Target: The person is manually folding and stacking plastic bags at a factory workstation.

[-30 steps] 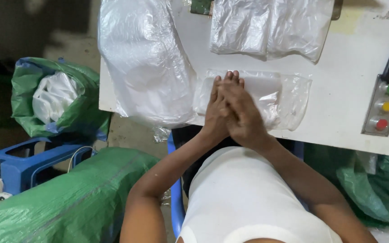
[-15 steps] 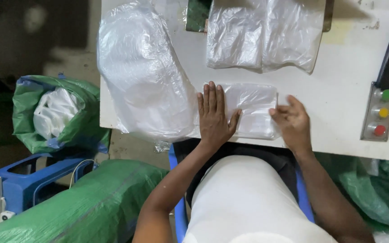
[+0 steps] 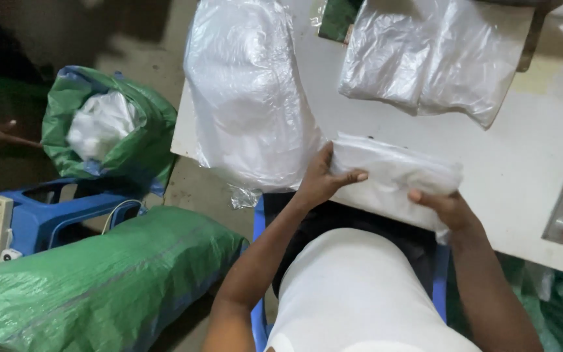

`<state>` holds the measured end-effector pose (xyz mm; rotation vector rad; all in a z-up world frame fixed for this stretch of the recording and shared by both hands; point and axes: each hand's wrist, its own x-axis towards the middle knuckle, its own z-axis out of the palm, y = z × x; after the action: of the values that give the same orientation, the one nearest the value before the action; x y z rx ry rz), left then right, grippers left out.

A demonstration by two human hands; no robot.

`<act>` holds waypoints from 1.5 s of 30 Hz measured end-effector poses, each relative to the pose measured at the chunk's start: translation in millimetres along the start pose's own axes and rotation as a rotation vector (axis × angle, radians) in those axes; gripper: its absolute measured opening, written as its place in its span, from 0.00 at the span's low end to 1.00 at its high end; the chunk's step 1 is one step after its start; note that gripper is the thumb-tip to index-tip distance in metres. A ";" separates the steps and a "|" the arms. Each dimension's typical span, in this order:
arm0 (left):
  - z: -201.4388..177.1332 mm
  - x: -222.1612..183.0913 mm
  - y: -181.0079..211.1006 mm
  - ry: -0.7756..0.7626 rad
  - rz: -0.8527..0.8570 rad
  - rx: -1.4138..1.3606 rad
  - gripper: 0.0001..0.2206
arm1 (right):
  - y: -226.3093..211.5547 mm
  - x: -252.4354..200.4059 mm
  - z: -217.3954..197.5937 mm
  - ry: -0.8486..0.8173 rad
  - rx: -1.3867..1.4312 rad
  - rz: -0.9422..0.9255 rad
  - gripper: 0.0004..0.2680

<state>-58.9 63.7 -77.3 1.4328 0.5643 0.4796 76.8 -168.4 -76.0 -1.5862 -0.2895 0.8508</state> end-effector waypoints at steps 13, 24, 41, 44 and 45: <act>-177.9 30.2 1.5 0.631 0.077 0.834 0.10 | 2.7 -9.4 -7.3 -0.143 0.120 -0.398 0.19; 17.1 4.1 84.5 -0.136 0.399 0.528 0.15 | 77.0 -37.8 -100.9 0.482 -0.376 0.030 0.16; 20.2 -2.1 32.7 -0.164 -0.515 -0.262 0.33 | -56.5 -97.0 -33.8 -0.001 -0.864 -0.506 0.22; 21.3 22.1 52.1 -0.115 -0.430 0.260 0.21 | -66.4 -88.4 -40.6 -0.058 -0.705 -0.481 0.19; 18.7 29.8 55.5 -0.105 -0.431 0.259 0.21 | -70.7 -86.8 -40.8 -0.068 -0.705 -0.485 0.19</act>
<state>-22.6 72.4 -23.4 1.5160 0.8475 -0.0120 63.0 -237.8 19.8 -2.0021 -1.0651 0.4325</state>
